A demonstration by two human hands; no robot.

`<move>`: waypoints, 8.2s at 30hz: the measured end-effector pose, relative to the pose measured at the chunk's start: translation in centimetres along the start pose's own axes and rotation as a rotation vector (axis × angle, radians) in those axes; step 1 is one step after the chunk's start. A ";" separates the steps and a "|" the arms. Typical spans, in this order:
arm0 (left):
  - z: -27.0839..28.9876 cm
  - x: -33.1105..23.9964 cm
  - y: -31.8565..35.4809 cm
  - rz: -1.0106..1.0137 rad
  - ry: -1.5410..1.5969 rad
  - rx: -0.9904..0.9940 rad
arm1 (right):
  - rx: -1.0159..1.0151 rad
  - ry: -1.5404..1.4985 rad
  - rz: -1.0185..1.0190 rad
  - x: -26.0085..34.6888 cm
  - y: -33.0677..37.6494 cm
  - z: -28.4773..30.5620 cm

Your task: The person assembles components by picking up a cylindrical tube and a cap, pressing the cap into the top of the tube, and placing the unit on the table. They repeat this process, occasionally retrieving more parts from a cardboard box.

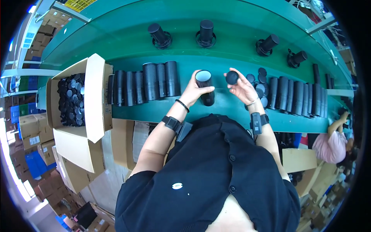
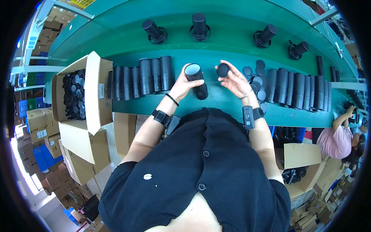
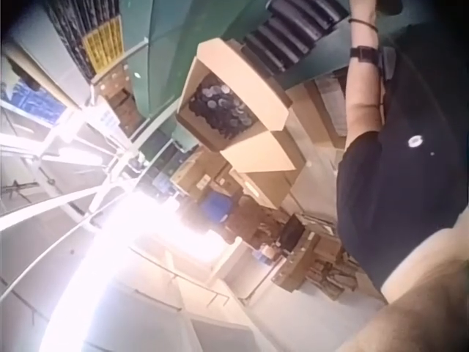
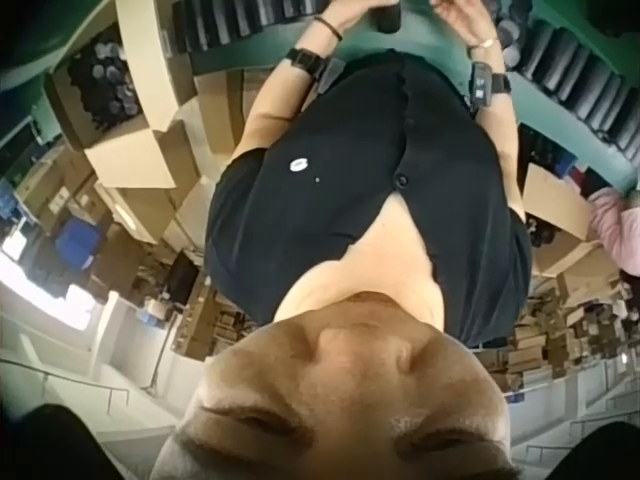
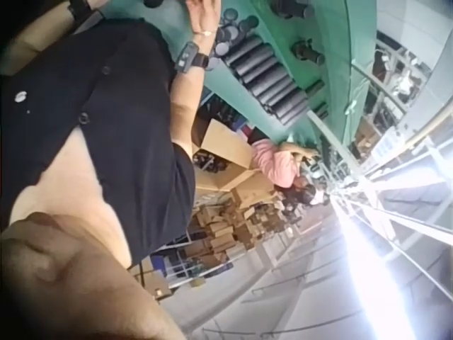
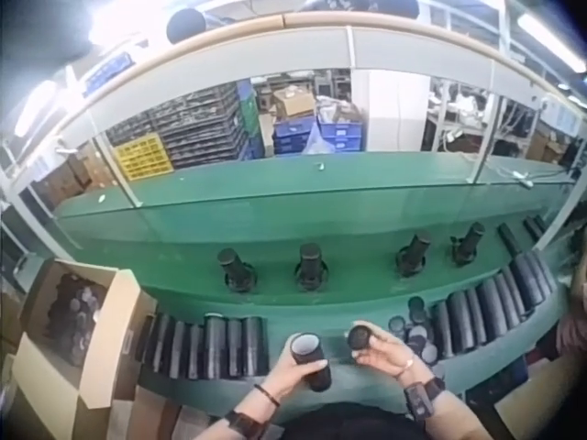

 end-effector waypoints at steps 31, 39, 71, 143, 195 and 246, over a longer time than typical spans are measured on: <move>-2.1 2.1 -0.2 -0.292 -0.700 0.148 | -0.021 1.483 0.190 1.0 -0.2 -7.0; -2.5 2.0 -0.2 -0.174 -0.652 0.174 | -0.052 1.581 0.201 0.8 0.3 -7.4; -2.6 1.3 0.7 -0.200 -0.709 0.192 | 0.025 1.754 0.180 0.5 -0.1 -8.5; -0.4 0.6 1.0 -0.053 -0.305 0.131 | -0.251 0.498 -0.360 -3.6 -3.7 -4.7; 3.7 -6.6 1.4 -0.330 -0.998 0.023 | -0.133 0.796 -0.290 -3.2 -1.9 -1.2; 0.8 0.5 0.5 0.033 -0.296 0.103 | -0.786 1.468 0.160 0.6 0.9 13.4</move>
Point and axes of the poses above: each hand's wrist, its own y-axis away from the middle knuckle, its own z-axis out of the back of the hand, x = y × z, the point moved 1 cm from there along -y, towards the middle knuckle, and after that the axes turned 3 degrees about x, right-handed, at the moved point
